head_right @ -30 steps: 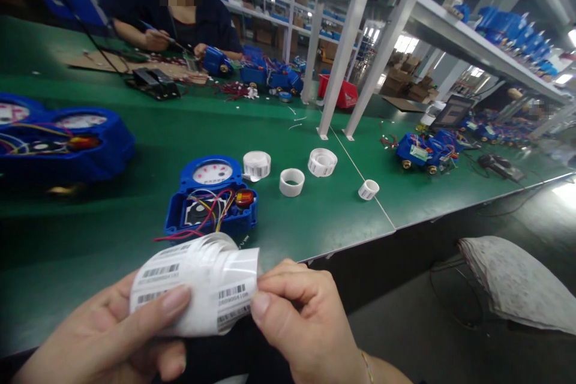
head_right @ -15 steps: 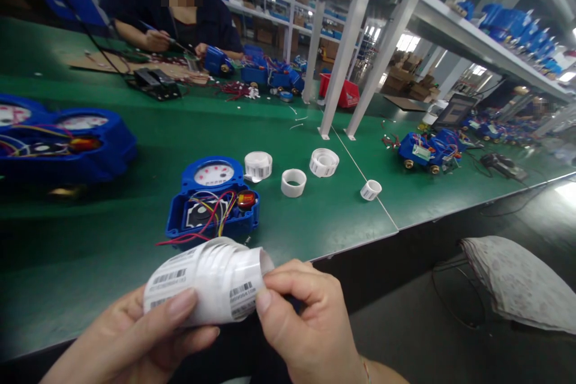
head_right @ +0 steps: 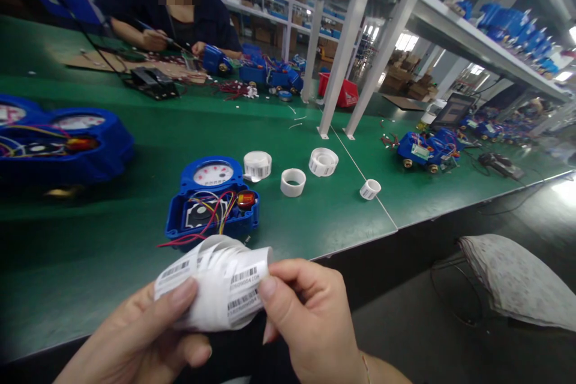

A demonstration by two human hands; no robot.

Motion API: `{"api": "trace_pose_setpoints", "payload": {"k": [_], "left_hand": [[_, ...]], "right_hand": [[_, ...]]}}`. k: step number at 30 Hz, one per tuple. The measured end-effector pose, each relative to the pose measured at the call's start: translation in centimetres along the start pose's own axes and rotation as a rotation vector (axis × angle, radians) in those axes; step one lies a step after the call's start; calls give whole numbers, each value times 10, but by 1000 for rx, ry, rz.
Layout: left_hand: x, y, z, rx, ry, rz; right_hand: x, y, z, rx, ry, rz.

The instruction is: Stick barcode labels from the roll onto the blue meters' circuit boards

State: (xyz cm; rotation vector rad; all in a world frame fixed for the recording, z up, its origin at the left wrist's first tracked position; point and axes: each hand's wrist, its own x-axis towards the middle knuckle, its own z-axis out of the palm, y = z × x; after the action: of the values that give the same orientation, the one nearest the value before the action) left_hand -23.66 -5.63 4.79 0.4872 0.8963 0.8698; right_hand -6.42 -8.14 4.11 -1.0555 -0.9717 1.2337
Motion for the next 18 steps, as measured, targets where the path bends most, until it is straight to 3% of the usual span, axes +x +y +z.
{"api": "trace_pose_setpoints", "payload": {"k": [4,10,12,15,18], "left_hand": [[5,-1,-2,7,47,12],[-4,7,16,-12,156,46],[-6,8,18,-21,154,37],[-6,7,14,-28,125,10],[-4,4,7,-13,36,-34]], "right_hand": [[4,-1,3,250,-81,116],[-2,-3,-1,238,-103,50],[-5,-4,-7,148,-123,-20],[-8,-4,-18,-174,-158,-184],[-8,-4,-22,-365,-104,-288]]}}
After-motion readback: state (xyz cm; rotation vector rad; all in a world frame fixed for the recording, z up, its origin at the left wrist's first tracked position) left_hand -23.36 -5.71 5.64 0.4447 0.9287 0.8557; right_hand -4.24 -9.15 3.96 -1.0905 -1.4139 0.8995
